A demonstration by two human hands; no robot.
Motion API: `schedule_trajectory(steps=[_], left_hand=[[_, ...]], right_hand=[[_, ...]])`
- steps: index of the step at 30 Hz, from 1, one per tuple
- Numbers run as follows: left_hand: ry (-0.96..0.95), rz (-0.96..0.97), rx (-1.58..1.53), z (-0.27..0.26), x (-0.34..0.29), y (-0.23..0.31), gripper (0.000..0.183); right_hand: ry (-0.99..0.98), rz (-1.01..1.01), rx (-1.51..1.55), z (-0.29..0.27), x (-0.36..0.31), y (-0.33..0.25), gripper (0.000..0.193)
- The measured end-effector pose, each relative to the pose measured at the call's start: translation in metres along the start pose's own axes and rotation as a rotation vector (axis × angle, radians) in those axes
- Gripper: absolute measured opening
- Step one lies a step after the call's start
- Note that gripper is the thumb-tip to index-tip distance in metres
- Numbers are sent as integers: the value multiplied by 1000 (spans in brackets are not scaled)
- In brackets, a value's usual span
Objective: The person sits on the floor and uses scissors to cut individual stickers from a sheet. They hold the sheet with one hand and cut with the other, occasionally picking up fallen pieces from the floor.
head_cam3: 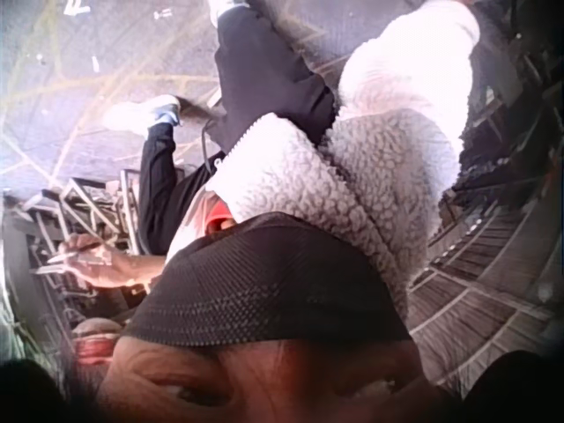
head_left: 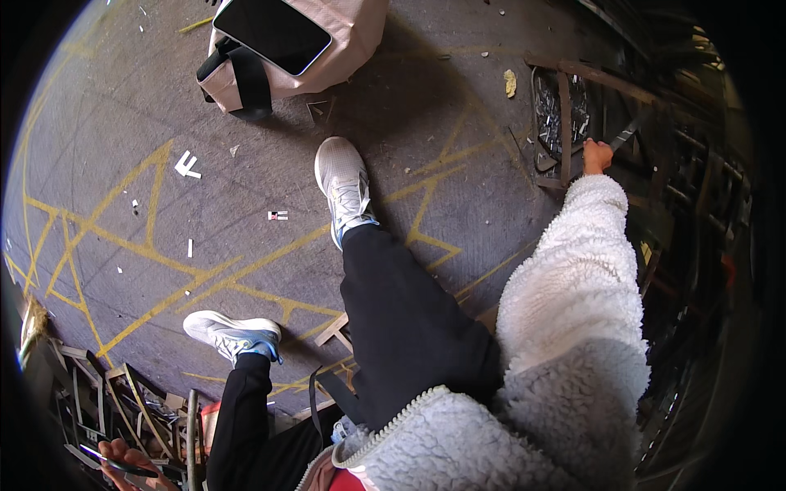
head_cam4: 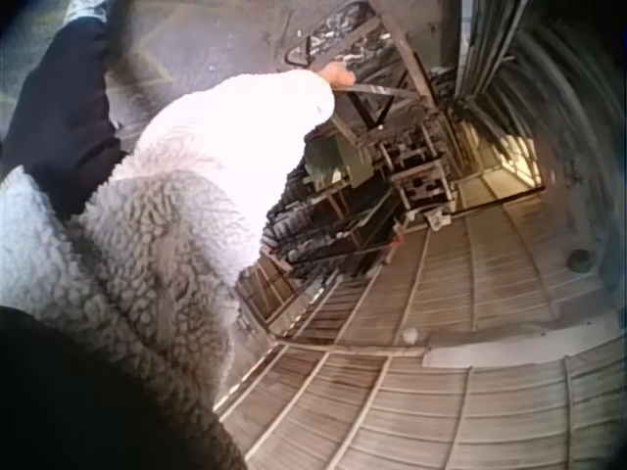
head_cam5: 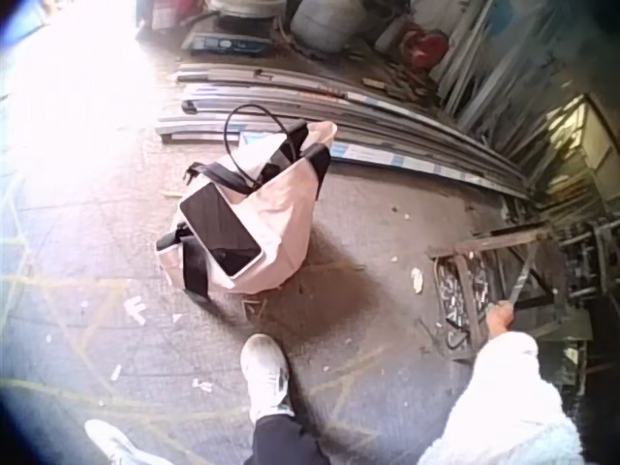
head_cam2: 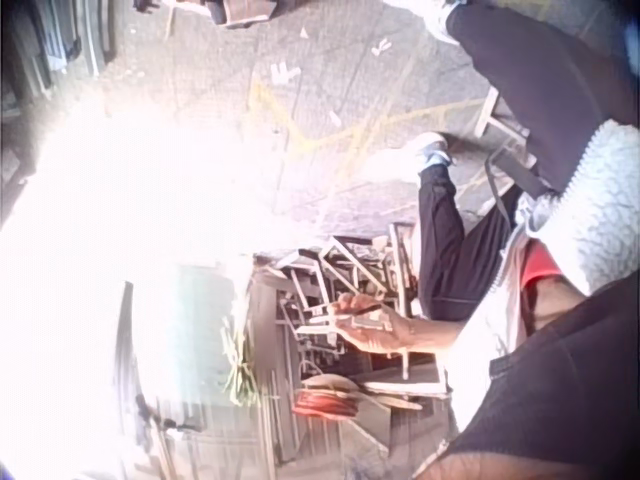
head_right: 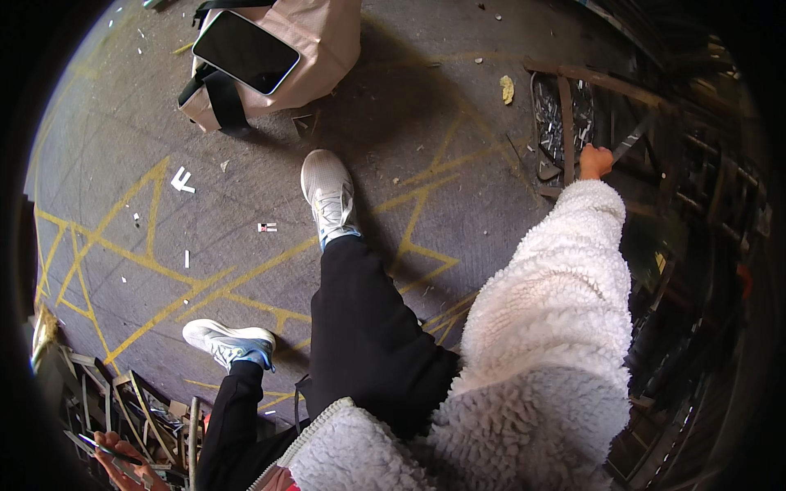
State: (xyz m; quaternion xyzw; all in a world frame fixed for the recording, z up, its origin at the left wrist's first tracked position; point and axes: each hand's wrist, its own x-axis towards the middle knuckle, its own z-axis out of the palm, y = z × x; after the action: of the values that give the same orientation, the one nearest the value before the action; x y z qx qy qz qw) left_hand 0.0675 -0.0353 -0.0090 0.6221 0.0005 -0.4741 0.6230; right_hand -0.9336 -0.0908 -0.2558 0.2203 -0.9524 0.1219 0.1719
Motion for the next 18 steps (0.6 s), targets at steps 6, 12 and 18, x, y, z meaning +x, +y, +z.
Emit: schedule_trajectory(steps=[6,12,18], left_hand=[[-287,-25,194,-17,17,6,43],[-156,-99,28,-24,4,5,30],[-182,18,151,-13,1,-1,26]], right_hand=[[-935,-206,467,39,-202,-105,11],[-1099,-901,518,-20,-441,-250,13],[-982,-1096,644,-20,-512,-313,11]])
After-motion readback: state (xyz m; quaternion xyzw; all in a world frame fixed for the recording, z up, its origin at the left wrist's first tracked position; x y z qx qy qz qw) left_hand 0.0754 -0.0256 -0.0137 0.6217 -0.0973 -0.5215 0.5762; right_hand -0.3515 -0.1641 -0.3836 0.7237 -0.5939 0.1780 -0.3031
